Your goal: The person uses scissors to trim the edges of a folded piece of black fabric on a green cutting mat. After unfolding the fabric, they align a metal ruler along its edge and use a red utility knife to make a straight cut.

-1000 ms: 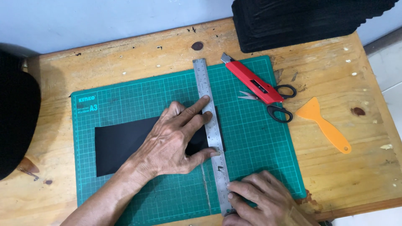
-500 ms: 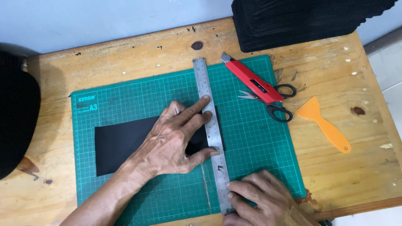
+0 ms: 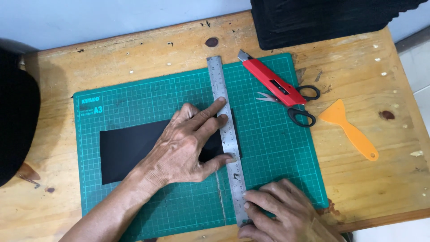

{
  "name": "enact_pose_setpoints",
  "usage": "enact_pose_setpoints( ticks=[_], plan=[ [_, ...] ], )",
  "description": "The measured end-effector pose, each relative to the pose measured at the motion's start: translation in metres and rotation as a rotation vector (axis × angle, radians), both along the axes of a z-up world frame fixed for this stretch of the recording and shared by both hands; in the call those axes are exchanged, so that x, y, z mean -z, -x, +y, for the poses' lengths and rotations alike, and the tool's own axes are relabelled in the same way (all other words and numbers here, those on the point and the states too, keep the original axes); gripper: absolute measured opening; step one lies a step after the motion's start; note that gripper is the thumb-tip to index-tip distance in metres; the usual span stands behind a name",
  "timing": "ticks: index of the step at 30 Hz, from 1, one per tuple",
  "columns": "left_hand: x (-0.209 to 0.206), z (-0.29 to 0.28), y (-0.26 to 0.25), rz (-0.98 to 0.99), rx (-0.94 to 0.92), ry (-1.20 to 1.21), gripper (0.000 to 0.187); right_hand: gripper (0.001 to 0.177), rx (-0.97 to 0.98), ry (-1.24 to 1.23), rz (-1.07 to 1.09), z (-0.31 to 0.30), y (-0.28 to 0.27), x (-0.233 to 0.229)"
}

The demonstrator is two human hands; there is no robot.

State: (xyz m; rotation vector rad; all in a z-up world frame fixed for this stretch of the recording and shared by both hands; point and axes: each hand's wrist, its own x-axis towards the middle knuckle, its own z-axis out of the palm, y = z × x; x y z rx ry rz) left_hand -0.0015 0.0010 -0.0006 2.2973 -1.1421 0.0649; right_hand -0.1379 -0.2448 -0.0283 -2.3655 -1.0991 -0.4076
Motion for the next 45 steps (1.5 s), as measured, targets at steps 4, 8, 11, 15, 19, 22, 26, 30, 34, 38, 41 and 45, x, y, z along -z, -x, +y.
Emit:
enact_pose_setpoints(
  ticks=[4,8,11,15,19,22,26,30,34,38,41,45],
  plan=[
    [0.001,0.0,0.0,0.003,0.001,-0.003,0.065,0.039,0.016,-0.037,0.039,0.002,0.001,-0.006],
    [0.002,0.001,-0.001,-0.012,0.006,0.009,0.065,0.039,0.052,-0.046,0.015,0.006,-0.001,-0.009],
    [0.003,0.001,0.0,-0.014,0.006,0.015,0.064,0.04,0.05,-0.06,0.012,0.007,-0.003,-0.014],
    [0.003,0.001,0.0,-0.023,0.009,0.008,0.066,0.039,0.028,-0.07,0.031,0.007,-0.005,-0.018],
    [0.004,0.002,-0.001,-0.018,0.015,0.0,0.064,0.04,0.094,-0.144,0.018,0.013,-0.005,-0.018],
    [0.004,0.002,-0.001,-0.016,0.015,0.006,0.066,0.04,0.035,-0.106,0.028,0.008,-0.005,-0.019],
    [0.004,0.002,-0.001,-0.021,0.01,0.007,0.066,0.039,0.006,-0.039,0.061,0.006,-0.004,-0.022],
    [0.005,0.002,-0.001,-0.024,0.016,0.006,0.066,0.04,-0.003,-0.027,0.049,0.005,-0.003,-0.018],
    [0.006,0.002,-0.001,-0.035,0.011,0.015,0.067,0.038,-0.004,-0.045,0.045,0.006,-0.005,-0.022],
    [0.005,0.002,-0.001,-0.031,0.012,0.014,0.067,0.04,-0.005,-0.034,0.043,0.005,-0.004,-0.019],
    [0.005,0.002,-0.001,-0.031,0.012,0.014,0.067,0.041,-0.001,-0.036,0.055,0.005,-0.003,-0.02],
    [0.005,0.002,-0.001,-0.022,0.013,0.008,0.068,0.04,0.002,-0.042,0.064,0.006,-0.004,-0.023]
  ],
)
